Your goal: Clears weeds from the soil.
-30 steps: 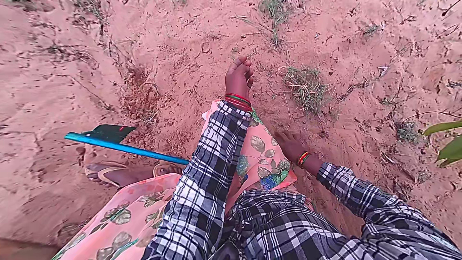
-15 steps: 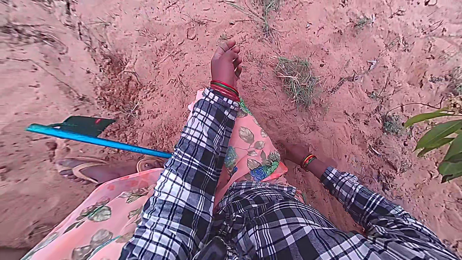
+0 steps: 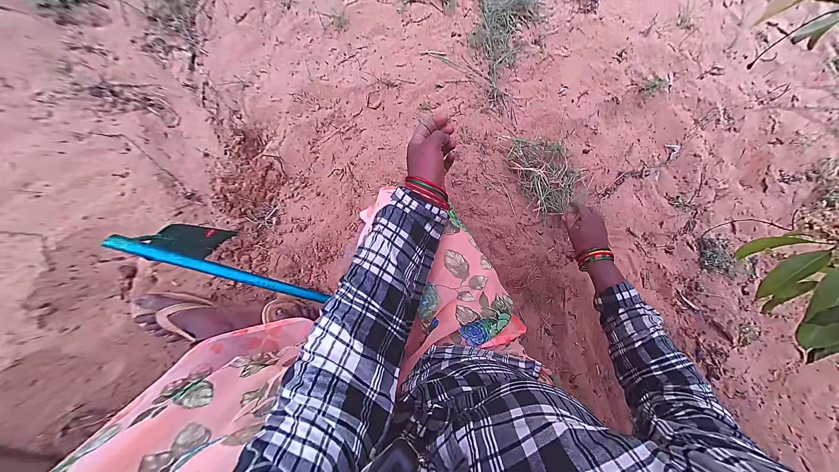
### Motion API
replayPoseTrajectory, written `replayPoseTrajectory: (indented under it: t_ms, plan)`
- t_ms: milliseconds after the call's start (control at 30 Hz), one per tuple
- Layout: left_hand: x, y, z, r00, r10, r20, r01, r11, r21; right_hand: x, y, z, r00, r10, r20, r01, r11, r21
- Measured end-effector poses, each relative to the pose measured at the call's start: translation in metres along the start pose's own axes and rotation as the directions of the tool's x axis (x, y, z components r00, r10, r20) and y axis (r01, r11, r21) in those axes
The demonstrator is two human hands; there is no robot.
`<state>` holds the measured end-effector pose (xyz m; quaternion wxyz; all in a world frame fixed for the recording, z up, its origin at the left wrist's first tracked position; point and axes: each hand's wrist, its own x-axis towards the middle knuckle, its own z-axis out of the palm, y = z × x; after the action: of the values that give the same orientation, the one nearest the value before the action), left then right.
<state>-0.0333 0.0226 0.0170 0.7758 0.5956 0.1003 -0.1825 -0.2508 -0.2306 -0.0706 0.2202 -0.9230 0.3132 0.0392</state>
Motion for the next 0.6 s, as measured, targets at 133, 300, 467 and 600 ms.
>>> replayPoseTrajectory:
  t_ms: [133,300,467,600]
  plan:
    - [-0.01,0.024,-0.025,0.995,0.1,0.021,-0.1,0.995,-0.014,0.018,-0.032,0.037,0.975,0.013,0.223,0.002,0.998,-0.066]
    - [-0.012,0.052,-0.188,0.846,0.446,-0.293,-0.34,0.873,0.349,-0.013,-0.055,0.079,0.975,-0.041,0.218,0.083,0.979,-0.188]
    - [-0.038,-0.001,-0.357,0.419,0.248,-0.874,0.3,0.87,0.391,-0.01,-0.055,0.078,0.983,-0.051,0.177,0.078,0.986,-0.15]
    - [-0.042,-0.07,-0.416,0.523,0.028,-0.852,0.386,0.883,0.266,-0.002,-0.059,0.08,0.98,-0.048,0.194,0.077,0.986,-0.147]
